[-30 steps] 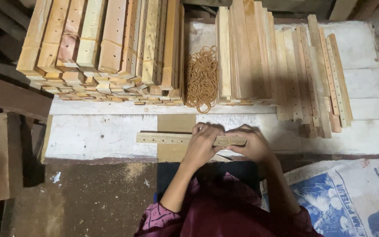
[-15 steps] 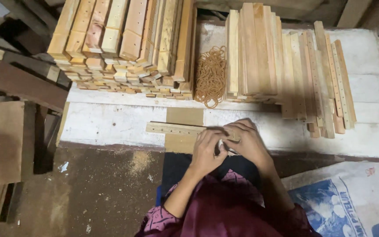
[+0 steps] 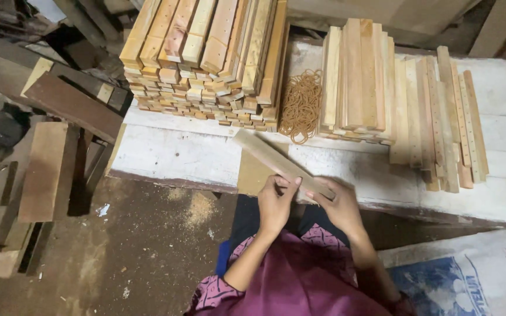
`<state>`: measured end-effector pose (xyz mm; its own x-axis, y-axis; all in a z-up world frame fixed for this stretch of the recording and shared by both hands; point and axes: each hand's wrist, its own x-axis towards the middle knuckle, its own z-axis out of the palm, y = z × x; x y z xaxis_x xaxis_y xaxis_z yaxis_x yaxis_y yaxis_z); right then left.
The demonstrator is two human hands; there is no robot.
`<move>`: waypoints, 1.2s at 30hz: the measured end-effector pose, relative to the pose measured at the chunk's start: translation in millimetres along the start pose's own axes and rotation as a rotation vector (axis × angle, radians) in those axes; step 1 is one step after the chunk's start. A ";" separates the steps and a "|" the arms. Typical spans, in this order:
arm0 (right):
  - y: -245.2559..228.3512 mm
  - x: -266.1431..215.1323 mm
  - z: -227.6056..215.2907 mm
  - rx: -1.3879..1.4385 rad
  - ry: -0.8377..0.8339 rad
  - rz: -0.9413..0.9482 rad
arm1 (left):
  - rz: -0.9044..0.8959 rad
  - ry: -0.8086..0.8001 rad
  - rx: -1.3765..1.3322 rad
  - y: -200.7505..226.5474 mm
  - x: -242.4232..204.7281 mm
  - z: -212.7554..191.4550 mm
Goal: Bundling wooden slats using rubber bands
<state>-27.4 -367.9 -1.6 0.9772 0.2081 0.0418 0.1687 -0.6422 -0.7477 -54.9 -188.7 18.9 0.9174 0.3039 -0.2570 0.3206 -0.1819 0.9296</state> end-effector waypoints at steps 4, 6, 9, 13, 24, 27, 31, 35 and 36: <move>-2.0 -29.7 14.9 0.681 0.010 0.268 | 0.107 -0.070 -0.128 29.7 -10.6 8.2; -10.8 -33.7 17.6 0.873 0.017 0.319 | 0.200 -0.113 -0.162 39.4 -9.0 8.9; -16.6 -29.4 12.7 0.871 -0.020 0.184 | 0.236 -0.185 -0.058 47.2 0.2 3.6; 10.9 -8.8 -5.4 1.009 0.118 0.194 | 0.415 -0.276 0.383 42.6 18.5 -3.4; 53.6 23.2 -10.4 0.464 0.262 0.246 | 0.550 -0.158 0.934 -6.8 79.6 -30.7; 66.2 32.4 7.6 0.121 0.239 0.299 | 0.538 -0.145 0.912 -23.5 98.7 -30.5; 83.2 38.3 20.1 0.177 0.256 0.284 | 0.589 -0.195 0.843 -39.1 112.1 -30.4; 73.9 43.2 10.3 -0.085 0.313 0.103 | 0.576 -0.217 0.817 -24.0 103.3 -38.3; 56.0 55.5 7.3 -0.086 0.310 0.100 | 0.574 -0.213 0.816 -15.8 103.6 -38.8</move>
<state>35.4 -386.9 -46.0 0.9799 -0.0850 0.1803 0.0672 -0.7106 -0.7003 25.9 -118.1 -12.1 0.9807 -0.1878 0.0549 -0.1907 -0.8539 0.4843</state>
